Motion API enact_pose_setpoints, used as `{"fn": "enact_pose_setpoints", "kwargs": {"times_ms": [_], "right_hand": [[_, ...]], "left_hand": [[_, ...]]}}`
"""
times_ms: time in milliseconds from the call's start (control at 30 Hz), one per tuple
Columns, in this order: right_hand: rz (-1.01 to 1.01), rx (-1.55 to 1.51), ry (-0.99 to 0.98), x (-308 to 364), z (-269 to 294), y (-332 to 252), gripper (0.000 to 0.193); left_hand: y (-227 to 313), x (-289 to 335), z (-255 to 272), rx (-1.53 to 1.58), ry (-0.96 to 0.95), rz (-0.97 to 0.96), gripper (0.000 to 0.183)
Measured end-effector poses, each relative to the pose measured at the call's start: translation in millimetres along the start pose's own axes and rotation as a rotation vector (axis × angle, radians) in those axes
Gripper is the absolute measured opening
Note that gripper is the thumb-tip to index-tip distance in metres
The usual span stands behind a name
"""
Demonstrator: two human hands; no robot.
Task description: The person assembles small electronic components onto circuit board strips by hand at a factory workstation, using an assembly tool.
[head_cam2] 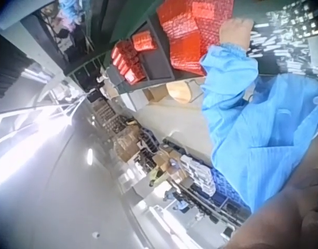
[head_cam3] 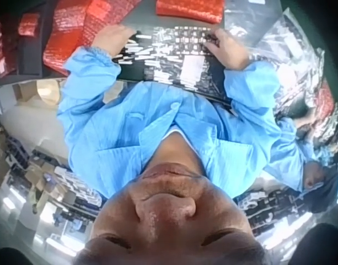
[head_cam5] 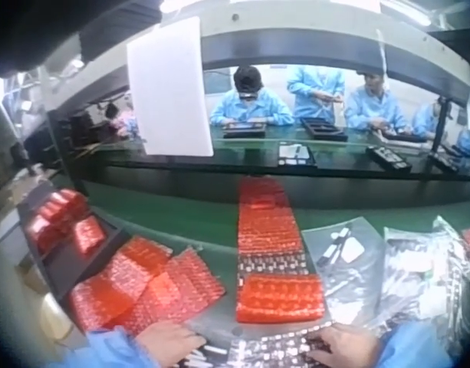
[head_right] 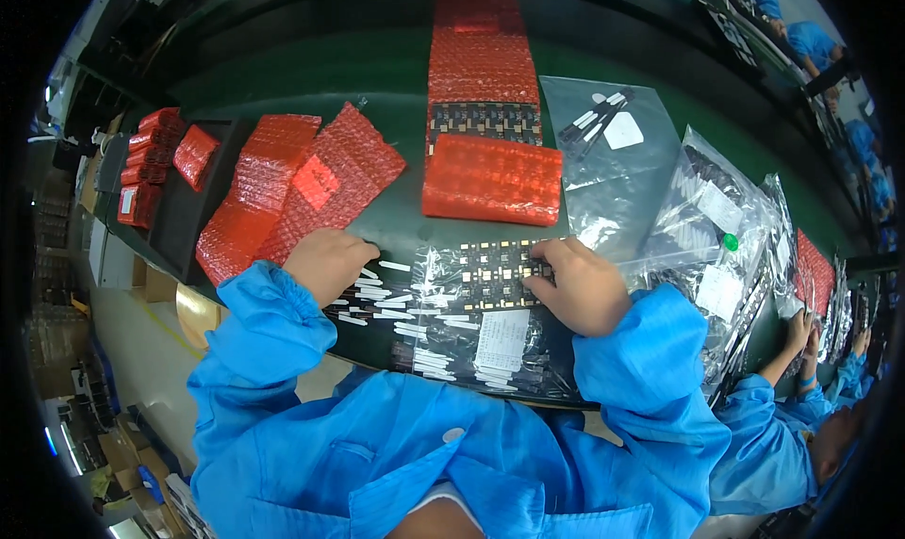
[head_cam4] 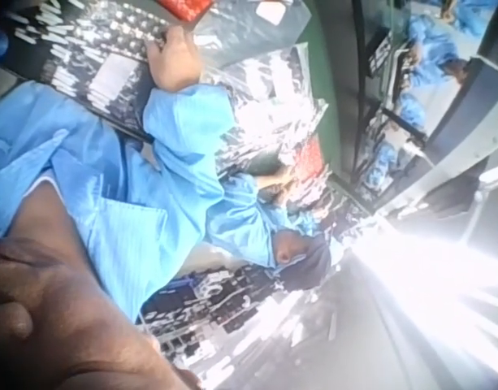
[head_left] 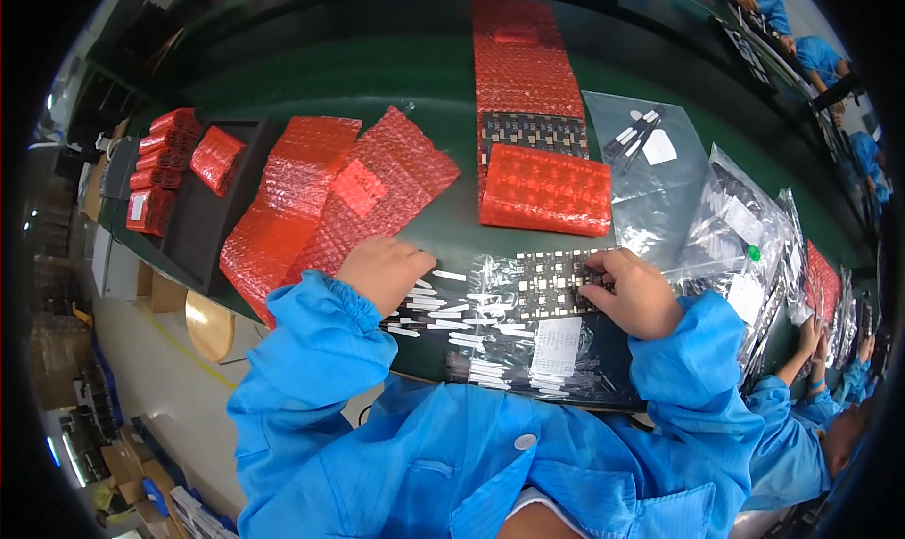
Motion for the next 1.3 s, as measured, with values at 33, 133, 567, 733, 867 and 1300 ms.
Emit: {"fn": "enact_pose_setpoints", "kwargs": {"times_ms": [33, 133, 567, 733, 867, 1300], "right_hand": [[-0.004, -0.004, -0.014, 0, -1, 0, 0.03], [0.09, 0.025, -0.017, -2, -7, -8, 0.03], [0.451, -0.248, 0.046, -42, -45, -74, 0.031], [0.296, -0.723, -0.083, -47, -42, -85, 0.033], [0.175, -0.797, -0.206, -39, -21, -97, 0.024], [0.022, -0.373, -0.199, 2, 46, -28, 0.014]], "left_hand": [[0, -2, -1, 0.002, -0.037, 0.009, 0.019], [3, -10, 8, -0.007, -0.104, -0.004, 0.017], [23, -8, 48, -0.314, 0.238, -0.06, 0.01], [41, -10, 79, -0.389, 0.535, -0.066, 0.014], [52, -14, 90, -0.345, 0.635, -0.136, 0.019], [70, -25, 71, 0.836, 0.237, 0.09, 0.021]]}}
Point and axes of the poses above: each hand's wrist, its own x-axis away from the middle knuckle, its own z-axis out of the back of the hand, y = z × x, the point moved 1 cm from there along -x, towards the middle knuckle, and after that the axes turned 10 degrees about -x, right-handed, at the moved point
